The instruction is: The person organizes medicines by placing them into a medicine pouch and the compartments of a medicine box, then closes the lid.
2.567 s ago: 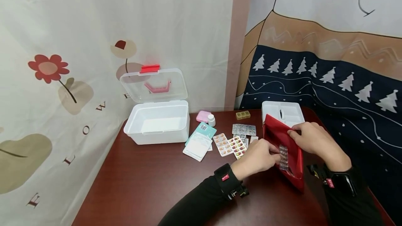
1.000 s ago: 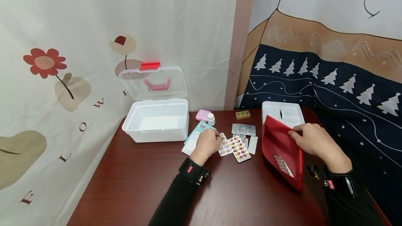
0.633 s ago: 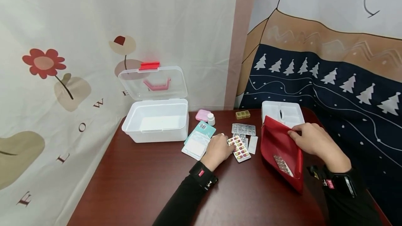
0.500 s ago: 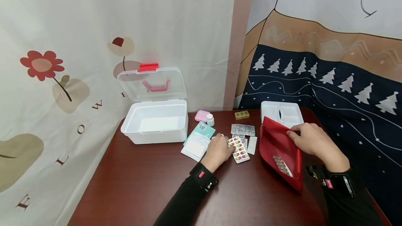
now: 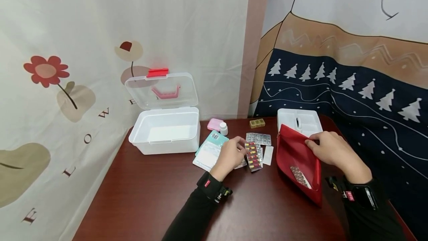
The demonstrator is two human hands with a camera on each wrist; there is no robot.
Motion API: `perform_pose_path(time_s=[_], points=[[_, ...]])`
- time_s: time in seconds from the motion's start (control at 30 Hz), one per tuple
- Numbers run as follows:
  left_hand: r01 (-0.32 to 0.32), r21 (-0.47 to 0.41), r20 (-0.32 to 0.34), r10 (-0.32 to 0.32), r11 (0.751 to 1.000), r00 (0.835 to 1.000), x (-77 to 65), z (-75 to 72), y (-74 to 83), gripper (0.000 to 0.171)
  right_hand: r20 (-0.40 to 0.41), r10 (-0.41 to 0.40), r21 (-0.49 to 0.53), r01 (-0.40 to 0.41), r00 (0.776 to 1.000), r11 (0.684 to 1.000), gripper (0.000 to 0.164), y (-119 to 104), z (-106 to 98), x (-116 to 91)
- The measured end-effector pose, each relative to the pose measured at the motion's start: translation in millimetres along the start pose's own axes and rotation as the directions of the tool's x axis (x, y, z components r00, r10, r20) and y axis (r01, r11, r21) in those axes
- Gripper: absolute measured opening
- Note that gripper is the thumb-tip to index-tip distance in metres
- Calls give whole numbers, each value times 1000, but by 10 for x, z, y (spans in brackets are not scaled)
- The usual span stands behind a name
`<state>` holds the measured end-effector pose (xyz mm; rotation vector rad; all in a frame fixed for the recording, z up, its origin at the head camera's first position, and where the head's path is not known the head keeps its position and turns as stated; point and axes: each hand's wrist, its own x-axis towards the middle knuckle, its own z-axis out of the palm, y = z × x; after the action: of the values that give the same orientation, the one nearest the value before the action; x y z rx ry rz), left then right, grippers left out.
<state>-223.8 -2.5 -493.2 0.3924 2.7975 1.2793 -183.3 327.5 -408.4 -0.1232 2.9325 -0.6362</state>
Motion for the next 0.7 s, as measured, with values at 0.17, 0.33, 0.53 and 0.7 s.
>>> perform_pose_path(time_s=[0.17, 0.33, 0.53, 0.7], points=[[-12, -121, 17, 14, 993, 1000, -8, -90, 53, 30, 8, -2, -3, 2, 1000, 1000, 43, 7, -6, 6], [-53, -209, -23, 49, 976, 999, -1, -157, 141, 34, 9, 6, 6, -6, 1000, 1000, 45, 25, -21, -5], [-79, -281, -99, 53, 956, 994, -50, -237, 299, 33, 14, 6, 15, -6, 1000, 1000, 42, 25, -26, -9], [-102, -320, -121, 66, 942, 990, -100, -252, 473, 39, 5, 5, 10, -5, 1000, 1000, 41, 14, -26, -9]])
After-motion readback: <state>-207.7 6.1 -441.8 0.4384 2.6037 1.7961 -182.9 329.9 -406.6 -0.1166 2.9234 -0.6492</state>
